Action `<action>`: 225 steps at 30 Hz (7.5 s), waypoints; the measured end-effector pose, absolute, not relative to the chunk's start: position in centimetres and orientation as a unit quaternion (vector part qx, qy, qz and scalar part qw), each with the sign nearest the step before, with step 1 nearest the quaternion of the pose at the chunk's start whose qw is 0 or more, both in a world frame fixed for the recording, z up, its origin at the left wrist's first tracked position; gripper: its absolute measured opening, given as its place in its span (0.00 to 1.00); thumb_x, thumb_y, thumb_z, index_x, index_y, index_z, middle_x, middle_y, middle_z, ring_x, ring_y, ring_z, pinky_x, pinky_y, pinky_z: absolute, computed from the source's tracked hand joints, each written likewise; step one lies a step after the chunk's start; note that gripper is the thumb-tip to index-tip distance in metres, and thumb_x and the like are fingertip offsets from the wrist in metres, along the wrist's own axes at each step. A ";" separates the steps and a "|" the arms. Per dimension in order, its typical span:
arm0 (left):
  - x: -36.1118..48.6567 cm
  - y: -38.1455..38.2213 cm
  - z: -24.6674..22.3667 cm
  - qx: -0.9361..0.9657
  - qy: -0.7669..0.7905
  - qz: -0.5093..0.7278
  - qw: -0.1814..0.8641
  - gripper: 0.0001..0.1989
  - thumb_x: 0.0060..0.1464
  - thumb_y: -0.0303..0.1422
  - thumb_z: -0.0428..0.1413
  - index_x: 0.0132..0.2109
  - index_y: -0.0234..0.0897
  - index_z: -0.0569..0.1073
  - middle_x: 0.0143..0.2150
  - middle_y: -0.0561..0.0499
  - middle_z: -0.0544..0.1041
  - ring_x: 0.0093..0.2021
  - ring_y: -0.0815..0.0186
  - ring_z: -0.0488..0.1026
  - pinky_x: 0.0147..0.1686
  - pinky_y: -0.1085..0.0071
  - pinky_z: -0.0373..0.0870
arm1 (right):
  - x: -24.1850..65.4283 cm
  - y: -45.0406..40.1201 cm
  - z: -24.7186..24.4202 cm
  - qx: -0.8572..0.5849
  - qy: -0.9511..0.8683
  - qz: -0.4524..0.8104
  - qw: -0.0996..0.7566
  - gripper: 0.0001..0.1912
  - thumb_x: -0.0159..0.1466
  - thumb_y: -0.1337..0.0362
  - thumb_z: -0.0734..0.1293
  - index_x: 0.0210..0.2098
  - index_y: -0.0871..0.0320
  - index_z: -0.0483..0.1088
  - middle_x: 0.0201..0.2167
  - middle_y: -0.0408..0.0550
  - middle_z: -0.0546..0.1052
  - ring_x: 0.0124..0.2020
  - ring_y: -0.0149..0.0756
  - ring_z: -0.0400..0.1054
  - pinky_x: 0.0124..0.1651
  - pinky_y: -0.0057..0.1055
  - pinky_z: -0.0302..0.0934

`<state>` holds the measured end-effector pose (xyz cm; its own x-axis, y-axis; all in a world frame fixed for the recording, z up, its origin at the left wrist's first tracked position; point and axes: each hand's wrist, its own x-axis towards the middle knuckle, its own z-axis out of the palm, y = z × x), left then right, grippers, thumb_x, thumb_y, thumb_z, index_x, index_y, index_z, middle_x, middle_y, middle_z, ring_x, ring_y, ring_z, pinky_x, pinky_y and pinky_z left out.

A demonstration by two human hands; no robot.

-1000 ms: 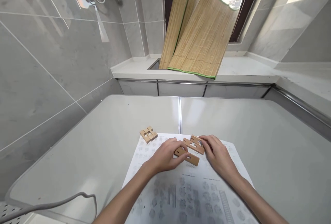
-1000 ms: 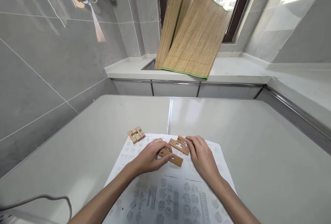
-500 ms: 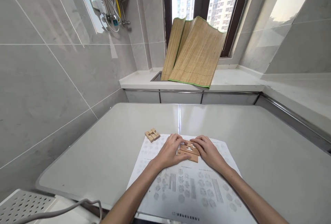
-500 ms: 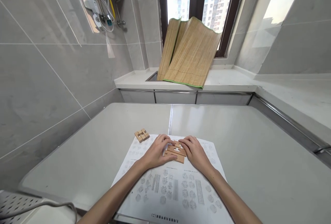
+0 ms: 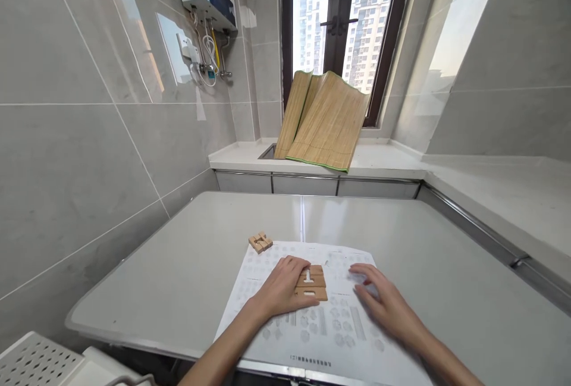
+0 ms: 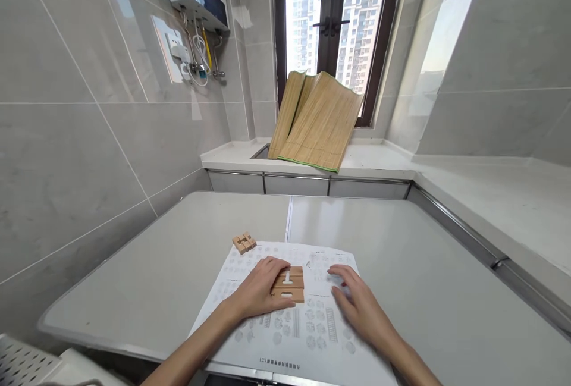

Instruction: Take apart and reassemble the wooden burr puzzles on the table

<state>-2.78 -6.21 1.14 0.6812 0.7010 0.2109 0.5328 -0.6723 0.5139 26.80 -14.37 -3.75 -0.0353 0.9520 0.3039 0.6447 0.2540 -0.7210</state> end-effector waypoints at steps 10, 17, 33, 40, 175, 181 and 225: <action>-11.0 -7.1 -0.2 0.821 0.471 0.276 0.167 0.31 0.55 0.51 0.65 0.61 0.46 0.70 0.55 0.41 0.73 0.55 0.47 0.71 0.53 0.51 0.73 | 26.7 -22.0 -8.6 -0.634 -0.679 0.099 0.356 0.17 0.72 0.53 0.61 0.55 0.46 0.76 0.65 0.49 0.73 0.61 0.48 0.73 0.54 0.41 0.76; -14.6 -5.9 -0.3 0.803 0.512 0.265 0.152 0.35 0.55 0.54 0.63 0.66 0.48 0.67 0.61 0.41 0.71 0.61 0.45 0.69 0.59 0.48 0.70 | 27.1 -21.1 -8.6 -0.654 -0.648 0.121 0.371 0.16 0.70 0.50 0.62 0.47 0.47 0.79 0.61 0.51 0.77 0.52 0.50 0.78 0.41 0.39 0.78; -14.9 -5.3 -0.9 0.750 0.529 0.386 0.093 0.21 0.73 0.41 0.38 0.35 0.41 0.69 0.40 0.47 0.76 0.47 0.56 0.72 0.53 0.57 0.69 | 26.6 -21.8 -7.8 -0.684 -0.576 0.116 0.432 0.15 0.69 0.50 0.62 0.42 0.49 0.77 0.56 0.50 0.80 0.51 0.50 0.78 0.36 0.36 0.75; -14.8 -5.4 -0.8 0.753 0.526 0.385 0.093 0.21 0.72 0.42 0.43 0.33 0.41 0.70 0.37 0.48 0.76 0.43 0.57 0.71 0.47 0.59 0.68 | 26.6 -21.9 -7.5 -0.689 -0.578 0.108 0.424 0.15 0.69 0.51 0.62 0.42 0.50 0.77 0.55 0.50 0.81 0.50 0.50 0.79 0.34 0.35 0.75; -5.2 -15.8 -0.4 0.671 0.345 0.324 0.571 0.36 0.55 0.39 0.66 0.66 0.42 0.62 0.42 0.51 0.75 0.37 0.67 0.68 0.47 0.65 0.69 | 17.1 -20.3 -4.8 -0.621 -0.659 0.120 0.407 0.17 0.71 0.48 0.63 0.48 0.54 0.70 0.40 0.51 0.77 0.39 0.43 0.73 0.39 0.36 0.69; -5.1 -15.9 -0.1 0.658 0.337 0.341 0.581 0.35 0.56 0.37 0.64 0.66 0.41 0.60 0.44 0.50 0.75 0.37 0.67 0.69 0.47 0.65 0.69 | 17.7 -20.5 -4.8 -0.650 -0.598 0.147 0.445 0.19 0.70 0.47 0.64 0.48 0.56 0.73 0.36 0.49 0.79 0.32 0.39 0.72 0.37 0.34 0.68; -5.1 -16.2 0.8 0.700 0.341 0.305 0.549 0.34 0.51 0.37 0.69 0.63 0.41 0.68 0.40 0.53 0.77 0.37 0.66 0.72 0.42 0.68 0.71 | 15.5 -21.0 -2.8 -0.524 -0.607 0.328 0.500 0.19 0.70 0.49 0.67 0.52 0.54 0.78 0.46 0.53 0.82 0.43 0.46 0.76 0.44 0.36 0.70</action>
